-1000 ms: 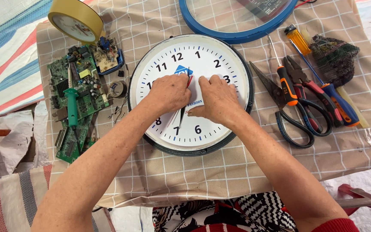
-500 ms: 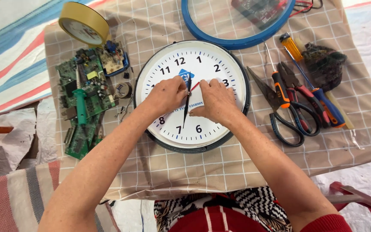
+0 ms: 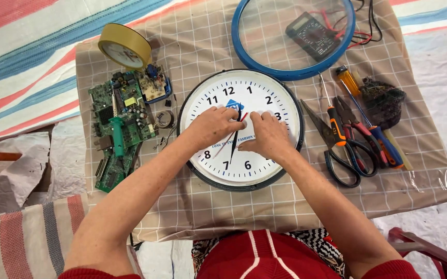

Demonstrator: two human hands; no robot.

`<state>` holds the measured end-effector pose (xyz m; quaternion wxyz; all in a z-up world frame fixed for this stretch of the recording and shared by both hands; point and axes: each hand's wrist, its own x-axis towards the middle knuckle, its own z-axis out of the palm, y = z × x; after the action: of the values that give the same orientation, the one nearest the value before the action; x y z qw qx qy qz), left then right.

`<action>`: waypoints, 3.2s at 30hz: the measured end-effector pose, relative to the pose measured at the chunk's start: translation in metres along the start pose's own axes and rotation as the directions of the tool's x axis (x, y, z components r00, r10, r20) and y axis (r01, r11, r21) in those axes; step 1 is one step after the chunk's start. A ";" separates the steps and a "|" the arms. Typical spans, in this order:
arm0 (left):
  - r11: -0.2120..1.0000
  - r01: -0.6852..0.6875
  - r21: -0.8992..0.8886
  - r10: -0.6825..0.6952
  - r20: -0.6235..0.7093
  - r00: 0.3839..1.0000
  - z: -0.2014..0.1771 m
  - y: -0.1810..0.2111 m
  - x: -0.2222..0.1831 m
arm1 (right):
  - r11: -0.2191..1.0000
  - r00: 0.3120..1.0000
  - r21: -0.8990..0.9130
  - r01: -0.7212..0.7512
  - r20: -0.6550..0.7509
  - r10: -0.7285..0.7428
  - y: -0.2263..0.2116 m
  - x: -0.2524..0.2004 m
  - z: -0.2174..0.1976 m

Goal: Reassembling a clock by carefully placing and aligning the hour, minute, and second hands onto the clock face spindle.

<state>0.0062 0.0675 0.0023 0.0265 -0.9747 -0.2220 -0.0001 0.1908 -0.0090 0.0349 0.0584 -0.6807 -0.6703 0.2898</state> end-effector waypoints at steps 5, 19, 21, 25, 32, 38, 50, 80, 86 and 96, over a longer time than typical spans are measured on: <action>0.998 -0.046 0.043 0.047 -0.026 0.999 0.018 -0.013 0.006 | 1.000 1.000 0.004 -0.016 0.013 0.016 0.007 0.010 0.009; 0.999 0.034 0.016 -0.033 -0.067 0.997 0.044 -0.006 0.006 | 0.997 0.985 0.070 0.044 0.161 -0.055 0.017 0.009 -0.007; 0.999 0.047 -0.015 -0.048 -0.085 0.995 0.039 -0.003 0.004 | 0.994 0.981 0.107 0.035 0.184 -0.054 0.024 0.010 -0.007; 0.993 0.096 -0.062 -0.103 -0.110 0.989 0.044 0.001 0.000 | 0.990 0.972 0.138 0.012 0.232 -0.044 0.027 0.015 -0.010; 0.971 0.189 -0.147 -0.208 -0.131 0.969 0.053 0.011 -0.004 | 0.963 0.964 0.267 -0.045 0.263 -0.028 0.029 0.014 -0.014; 0.942 0.265 -0.207 -0.305 -0.190 0.933 0.060 0.023 -0.007 | 0.959 0.971 0.280 -0.047 0.237 -0.022 0.029 0.011 -0.017; 0.894 0.357 -0.270 -0.426 -0.268 0.864 0.078 0.035 -0.004 | 0.766 0.993 0.633 0.113 -0.081 -0.080 0.072 0.014 0.013; 0.720 0.457 -0.521 -0.566 -0.062 0.822 0.035 0.021 0.007 | 0.933 0.922 -0.207 0.295 -0.195 -0.334 0.027 -0.017 0.048; 0.925 0.177 -0.337 -0.181 0.020 0.983 -0.005 0.013 0.004 | 0.949 0.950 -0.161 0.271 -0.114 -0.291 0.030 -0.015 0.044; 0.994 0.049 -0.096 -0.045 0.038 0.998 -0.012 -0.007 0.009 | 0.981 0.982 0.034 0.190 -0.003 -0.190 0.030 -0.015 0.035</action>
<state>0.0116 0.0769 0.0152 -0.0248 -0.9691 -0.2452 0.0057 0.2012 -0.0372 -0.0032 0.0973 -0.6124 -0.7273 0.2942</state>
